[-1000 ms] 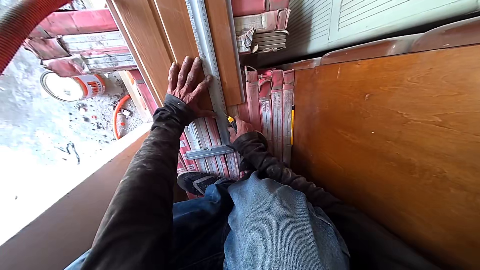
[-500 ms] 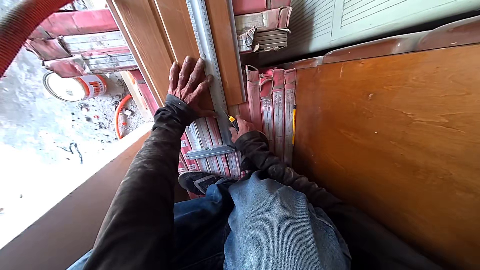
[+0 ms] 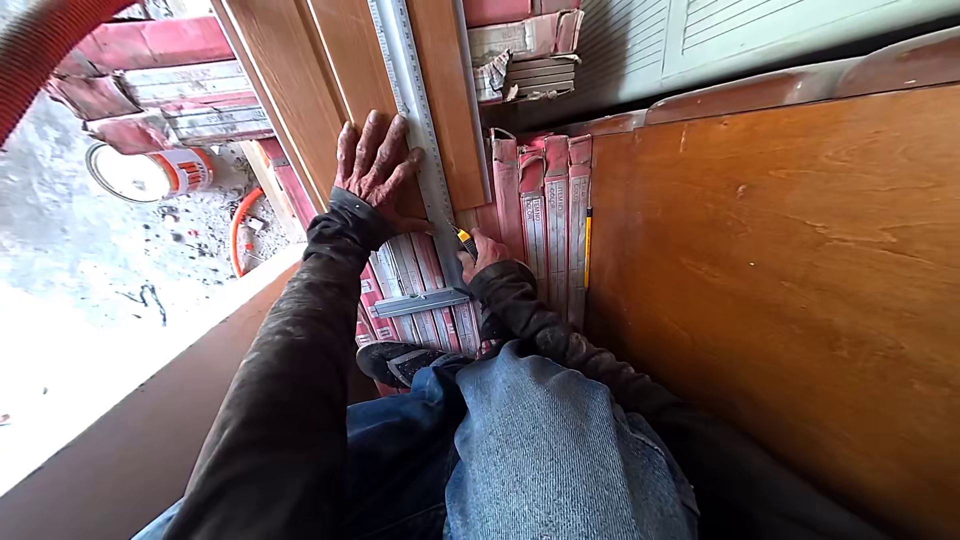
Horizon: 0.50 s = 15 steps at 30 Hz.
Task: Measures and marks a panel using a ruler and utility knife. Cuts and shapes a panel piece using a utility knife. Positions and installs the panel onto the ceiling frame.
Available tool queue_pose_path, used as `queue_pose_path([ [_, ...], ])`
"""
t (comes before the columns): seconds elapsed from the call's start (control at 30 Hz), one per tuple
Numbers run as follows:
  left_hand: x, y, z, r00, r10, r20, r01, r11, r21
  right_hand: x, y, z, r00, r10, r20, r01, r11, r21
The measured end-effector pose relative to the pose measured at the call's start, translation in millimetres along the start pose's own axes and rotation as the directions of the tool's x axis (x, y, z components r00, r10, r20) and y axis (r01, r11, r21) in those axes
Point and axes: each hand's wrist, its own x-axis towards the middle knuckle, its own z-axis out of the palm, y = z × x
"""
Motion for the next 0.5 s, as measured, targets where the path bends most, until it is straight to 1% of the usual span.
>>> queue_pose_path([
  [0.17, 0.0, -0.5, -0.5, 1.000, 0.008, -0.001, -0.008, 1.000, 0.003, 1.1, 0.6, 0.7, 1.000, -0.005, -0.008, 0.005, 1.000, -0.001],
  [0.37, 0.8, 1.1, -1.8, 1.000, -0.001, 0.029, 0.001, 1.000, 0.012, 1.5, -3.9, -1.6, 0.999, 0.037, 0.013, -0.037, 0.999, -0.018],
  [0.5, 1.5, 3.1, -1.5, 0.999, -0.003, 0.032, 0.003, 1.000, 0.008, 3.5, -0.7, 3.2, 0.999, 0.029, -0.018, -0.029, 1.000, 0.001],
])
